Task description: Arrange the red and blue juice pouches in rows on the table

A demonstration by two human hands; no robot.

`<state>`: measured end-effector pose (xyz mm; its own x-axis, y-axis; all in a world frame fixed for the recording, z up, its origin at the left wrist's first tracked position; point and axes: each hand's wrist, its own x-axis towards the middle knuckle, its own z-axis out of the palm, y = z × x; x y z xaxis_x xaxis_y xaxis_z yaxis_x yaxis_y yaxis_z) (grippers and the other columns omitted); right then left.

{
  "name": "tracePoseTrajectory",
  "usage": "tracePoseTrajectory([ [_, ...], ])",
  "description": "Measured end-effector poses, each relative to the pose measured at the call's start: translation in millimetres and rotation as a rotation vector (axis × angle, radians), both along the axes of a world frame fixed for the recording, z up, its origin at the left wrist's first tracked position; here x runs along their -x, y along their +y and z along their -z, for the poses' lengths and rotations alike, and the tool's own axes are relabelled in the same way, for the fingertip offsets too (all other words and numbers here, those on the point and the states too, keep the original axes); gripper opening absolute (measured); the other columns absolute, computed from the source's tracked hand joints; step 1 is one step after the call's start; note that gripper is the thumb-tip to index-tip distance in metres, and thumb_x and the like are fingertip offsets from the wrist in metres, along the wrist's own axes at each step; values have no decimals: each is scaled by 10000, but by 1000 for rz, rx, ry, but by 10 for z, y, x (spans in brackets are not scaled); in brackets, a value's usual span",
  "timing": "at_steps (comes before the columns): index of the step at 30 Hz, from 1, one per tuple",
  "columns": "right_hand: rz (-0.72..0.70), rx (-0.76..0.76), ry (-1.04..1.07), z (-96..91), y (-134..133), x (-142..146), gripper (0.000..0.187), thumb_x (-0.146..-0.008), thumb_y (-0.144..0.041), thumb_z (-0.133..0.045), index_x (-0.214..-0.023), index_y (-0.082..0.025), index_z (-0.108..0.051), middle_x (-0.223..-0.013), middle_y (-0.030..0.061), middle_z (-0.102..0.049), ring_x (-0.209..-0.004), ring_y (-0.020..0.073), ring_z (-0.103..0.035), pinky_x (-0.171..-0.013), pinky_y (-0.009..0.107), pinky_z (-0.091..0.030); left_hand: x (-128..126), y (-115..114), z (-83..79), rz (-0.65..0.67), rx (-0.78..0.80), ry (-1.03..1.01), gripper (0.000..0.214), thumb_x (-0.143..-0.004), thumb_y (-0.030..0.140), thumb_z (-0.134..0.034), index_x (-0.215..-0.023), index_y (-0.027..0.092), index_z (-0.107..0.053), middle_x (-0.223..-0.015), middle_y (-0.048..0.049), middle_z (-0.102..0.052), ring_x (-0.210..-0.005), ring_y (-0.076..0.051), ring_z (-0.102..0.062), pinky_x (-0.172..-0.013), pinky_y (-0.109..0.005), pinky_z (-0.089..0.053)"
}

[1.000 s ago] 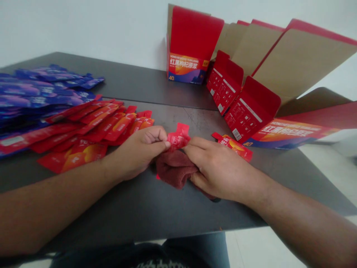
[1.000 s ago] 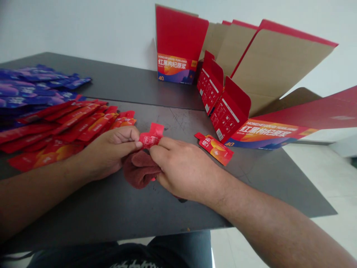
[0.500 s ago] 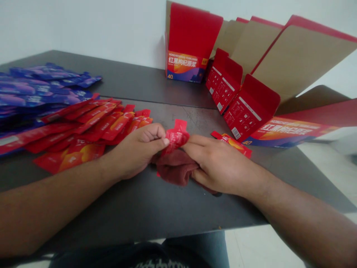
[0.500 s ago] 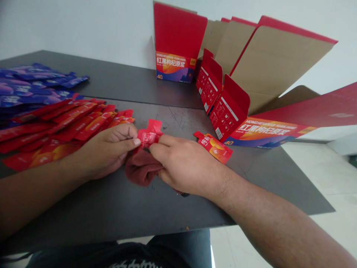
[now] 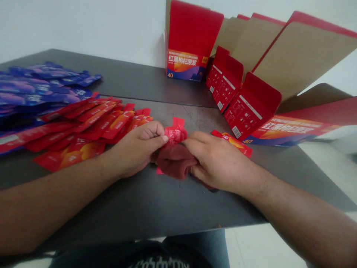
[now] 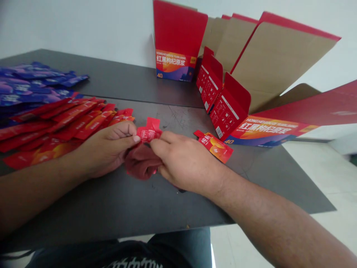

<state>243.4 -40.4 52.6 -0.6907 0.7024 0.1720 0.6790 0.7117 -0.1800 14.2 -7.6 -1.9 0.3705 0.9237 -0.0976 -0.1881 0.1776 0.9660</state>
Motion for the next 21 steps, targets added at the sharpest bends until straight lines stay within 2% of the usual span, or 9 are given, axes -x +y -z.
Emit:
tracePoseTrajectory([
  [2,148,-70,38,2,68,-31,91,-953,-182,-620,-1041,-190,-637,-1077,86,-669,-906,219,-617,-774,333,-485,-17,-4,-28,-7,40,-2,252,-825,228,-777,-829,224,-525,-671,31,-608,-562,-147,-621,-524,-241,-505],
  [4,165,-79,63,11,101,-37,69,-946,-191,-626,-1015,-188,-631,-1065,88,-664,-890,217,-611,-773,335,-485,-34,-8,-61,-33,58,-17,251,-807,203,-770,-821,223,-520,-663,34,-603,-564,-149,-624,-530,-245,-514],
  [9,-176,95,5,-5,-11,18,169,-959,-135,-621,-1109,-198,-667,-1154,81,-693,-1065,227,-644,-899,340,-512,-44,-9,-93,-100,37,-39,267,-787,189,-789,-784,210,-523,-650,37,-572,-554,-114,-555,-535,-225,-486],
  [11,-192,117,-17,-32,-24,2,186,-963,-131,-622,-1128,-204,-669,-1146,72,-695,-1044,222,-645,-880,334,-510,-41,-4,-85,-97,27,-54,273,-789,194,-795,-783,211,-522,-656,34,-576,-567,-118,-563,-554,-235,-500],
  [17,175,-61,21,-36,145,-92,78,-950,-192,-630,-1027,-181,-637,-1060,90,-653,-895,225,-604,-770,340,-470,-38,13,-73,-94,71,-61,242,-802,205,-774,-830,226,-535,-694,23,-619,-594,-161,-620,-585,-306,-563],
  [19,123,-32,33,-19,140,-76,77,-946,-185,-628,-1023,-184,-636,-1051,84,-653,-902,223,-607,-775,336,-473,-34,15,-76,-115,70,-52,242,-805,202,-776,-826,224,-536,-702,20,-622,-603,-162,-623,-577,-296,-552],
  [21,-39,53,11,-18,94,-50,100,-953,-160,-622,-1044,-192,-645,-1059,70,-664,-934,214,-618,-802,326,-483,-30,13,-82,-121,58,-47,253,-810,199,-784,-808,217,-531,-692,19,-609,-605,-151,-609,-569,-275,-531],
])
